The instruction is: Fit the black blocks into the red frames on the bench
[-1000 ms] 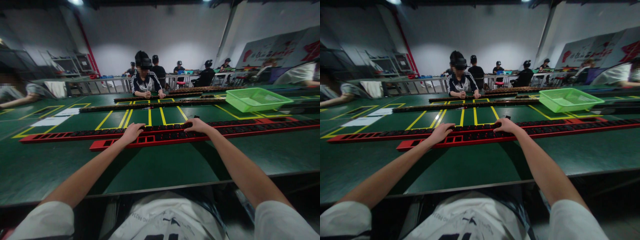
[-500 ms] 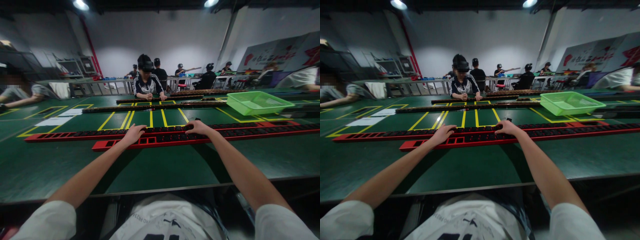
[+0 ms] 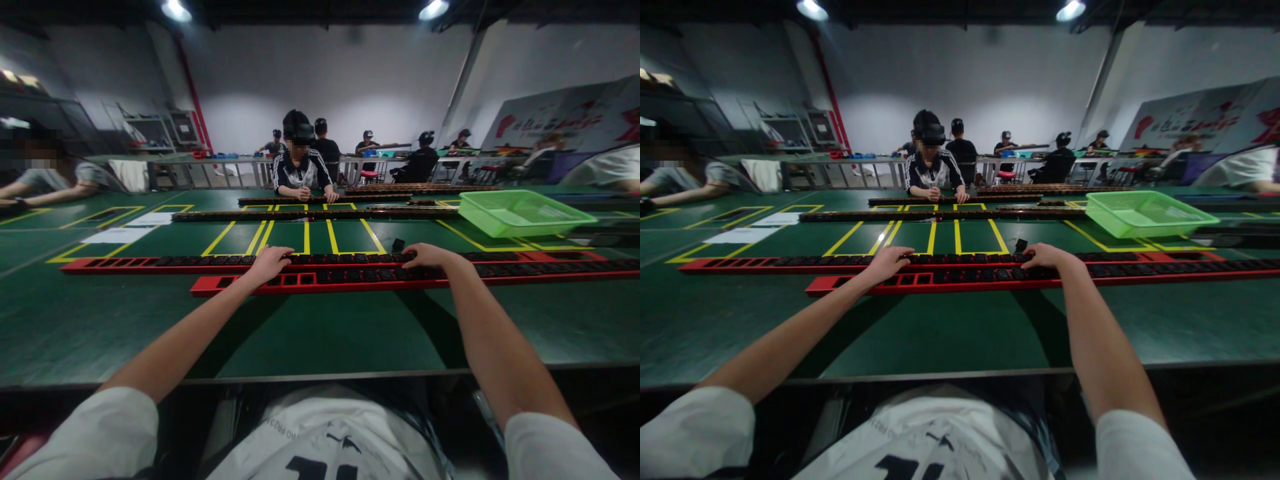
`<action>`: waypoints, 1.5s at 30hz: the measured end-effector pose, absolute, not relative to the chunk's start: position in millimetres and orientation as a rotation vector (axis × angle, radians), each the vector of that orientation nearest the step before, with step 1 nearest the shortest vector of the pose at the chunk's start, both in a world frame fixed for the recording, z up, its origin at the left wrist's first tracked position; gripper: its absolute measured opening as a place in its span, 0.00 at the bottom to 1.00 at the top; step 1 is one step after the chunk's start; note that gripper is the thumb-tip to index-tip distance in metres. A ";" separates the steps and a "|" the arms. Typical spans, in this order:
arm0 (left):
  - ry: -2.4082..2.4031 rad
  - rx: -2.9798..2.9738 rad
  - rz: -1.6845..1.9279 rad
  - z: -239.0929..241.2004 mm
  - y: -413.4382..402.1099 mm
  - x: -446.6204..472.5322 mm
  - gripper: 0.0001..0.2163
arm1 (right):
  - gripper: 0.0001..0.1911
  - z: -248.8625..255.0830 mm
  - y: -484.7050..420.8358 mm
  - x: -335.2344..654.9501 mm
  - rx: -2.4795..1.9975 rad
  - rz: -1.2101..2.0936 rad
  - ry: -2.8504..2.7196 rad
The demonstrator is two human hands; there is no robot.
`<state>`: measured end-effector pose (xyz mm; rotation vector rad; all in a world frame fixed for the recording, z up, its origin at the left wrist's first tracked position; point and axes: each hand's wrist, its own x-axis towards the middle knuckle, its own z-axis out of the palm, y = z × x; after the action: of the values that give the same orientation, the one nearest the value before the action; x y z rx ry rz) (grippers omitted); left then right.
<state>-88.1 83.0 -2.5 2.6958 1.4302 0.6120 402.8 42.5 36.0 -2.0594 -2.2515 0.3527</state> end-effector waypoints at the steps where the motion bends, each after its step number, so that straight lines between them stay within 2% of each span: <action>1: 1.437 2.701 0.609 -3.6 82.4 -88.0 0.16 | 0.29 35.9 42.5 404.6 -2.061 0.362 -2.253; 15: 1.326 2.848 0.631 -7.4 72.7 -84.2 0.16 | 0.24 36.4 39.6 392.1 -1.913 0.181 -2.342; 21: 1.456 2.809 0.688 -4.0 68.9 -85.4 0.16 | 0.22 29.2 43.1 357.6 -1.782 0.152 -2.366; 35: 1.395 2.787 0.606 -4.6 83.6 -96.5 0.15 | 0.26 24.8 41.5 348.6 -1.756 0.205 -2.299; 45: 1.360 2.707 0.695 -4.7 90.9 -103.2 0.13 | 0.27 22.1 43.4 351.4 -1.747 0.203 -2.295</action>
<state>-103.2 90.9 -4.7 2.7071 1.3600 0.6953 351.4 43.4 22.1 -1.7472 -2.2947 0.2035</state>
